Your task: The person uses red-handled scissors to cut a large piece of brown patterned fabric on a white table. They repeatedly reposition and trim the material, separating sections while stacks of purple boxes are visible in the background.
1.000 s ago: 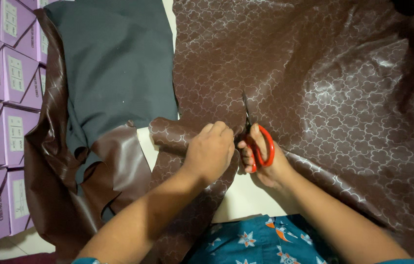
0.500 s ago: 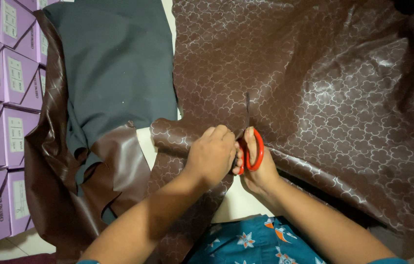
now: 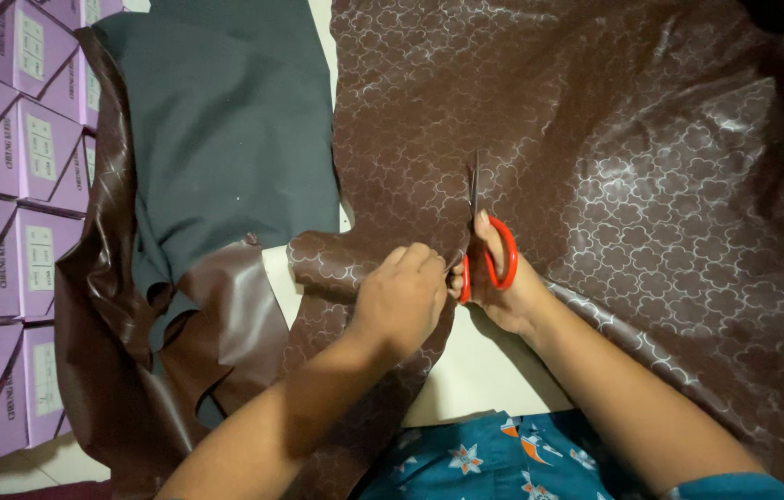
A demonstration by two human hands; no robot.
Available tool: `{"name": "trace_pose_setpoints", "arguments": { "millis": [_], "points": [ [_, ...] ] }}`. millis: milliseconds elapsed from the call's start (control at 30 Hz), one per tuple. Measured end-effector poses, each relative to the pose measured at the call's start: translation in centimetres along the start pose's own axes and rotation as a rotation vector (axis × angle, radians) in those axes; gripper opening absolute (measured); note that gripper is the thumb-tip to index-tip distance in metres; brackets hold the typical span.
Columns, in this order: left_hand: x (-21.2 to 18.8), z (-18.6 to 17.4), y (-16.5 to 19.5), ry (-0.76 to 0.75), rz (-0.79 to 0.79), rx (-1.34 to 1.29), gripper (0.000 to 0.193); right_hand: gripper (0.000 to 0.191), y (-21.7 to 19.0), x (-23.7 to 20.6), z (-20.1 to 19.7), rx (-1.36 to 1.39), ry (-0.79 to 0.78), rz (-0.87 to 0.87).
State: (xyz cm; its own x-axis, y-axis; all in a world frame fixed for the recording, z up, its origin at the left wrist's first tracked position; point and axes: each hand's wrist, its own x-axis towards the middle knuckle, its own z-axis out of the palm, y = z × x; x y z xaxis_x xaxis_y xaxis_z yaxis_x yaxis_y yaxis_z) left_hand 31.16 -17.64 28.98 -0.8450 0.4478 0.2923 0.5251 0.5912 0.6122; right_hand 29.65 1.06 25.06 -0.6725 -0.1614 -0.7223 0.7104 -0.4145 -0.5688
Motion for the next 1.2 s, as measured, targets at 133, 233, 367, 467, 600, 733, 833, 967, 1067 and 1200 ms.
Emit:
{"name": "trace_pose_setpoints", "arguments": {
  "millis": [133,233,367,467,600,733,833,967,1067,1200],
  "points": [
    [0.1,-0.1,0.0,0.004,-0.003,0.009,0.009,0.061,0.2,0.2,-0.6,-0.002,-0.091,-0.023],
    [0.1,-0.1,0.0,0.004,0.022,0.010,0.008,0.060,0.4,0.4,-1.3,-0.013,-0.089,-0.042],
    [0.0,0.0,-0.1,0.034,0.045,-0.003,0.009,0.060,0.6,0.7,-1.8,-0.034,-0.048,-0.045],
    [0.0,0.1,-0.1,0.042,0.047,-0.002,0.011,0.060,0.8,0.7,-1.8,-0.018,-0.076,-0.059],
    [-0.1,-0.1,-0.1,0.032,0.041,0.007,0.011,0.059,1.2,0.6,-1.6,-0.015,-0.052,-0.082],
    [-0.2,-0.3,0.0,0.039,0.042,-0.003,0.012,0.061,1.1,0.6,-1.7,-0.024,-0.079,-0.086],
    [-0.1,-0.4,-0.1,0.022,0.035,-0.008,0.013,0.062,0.8,0.5,-2.0,-0.044,-0.090,-0.096],
    [-0.2,-0.3,-0.2,0.032,0.028,-0.007,0.011,0.062,0.6,0.4,-2.4,-0.050,-0.114,-0.108],
    [-0.2,-0.2,-0.3,0.031,0.010,0.002,0.010,0.064,0.4,0.4,-2.7,-0.086,-0.117,-0.099],
    [-0.3,-0.3,-0.4,0.029,-0.011,0.009,0.009,0.065,-0.2,0.5,-3.1,-0.107,-0.112,-0.040]
  ]
}}
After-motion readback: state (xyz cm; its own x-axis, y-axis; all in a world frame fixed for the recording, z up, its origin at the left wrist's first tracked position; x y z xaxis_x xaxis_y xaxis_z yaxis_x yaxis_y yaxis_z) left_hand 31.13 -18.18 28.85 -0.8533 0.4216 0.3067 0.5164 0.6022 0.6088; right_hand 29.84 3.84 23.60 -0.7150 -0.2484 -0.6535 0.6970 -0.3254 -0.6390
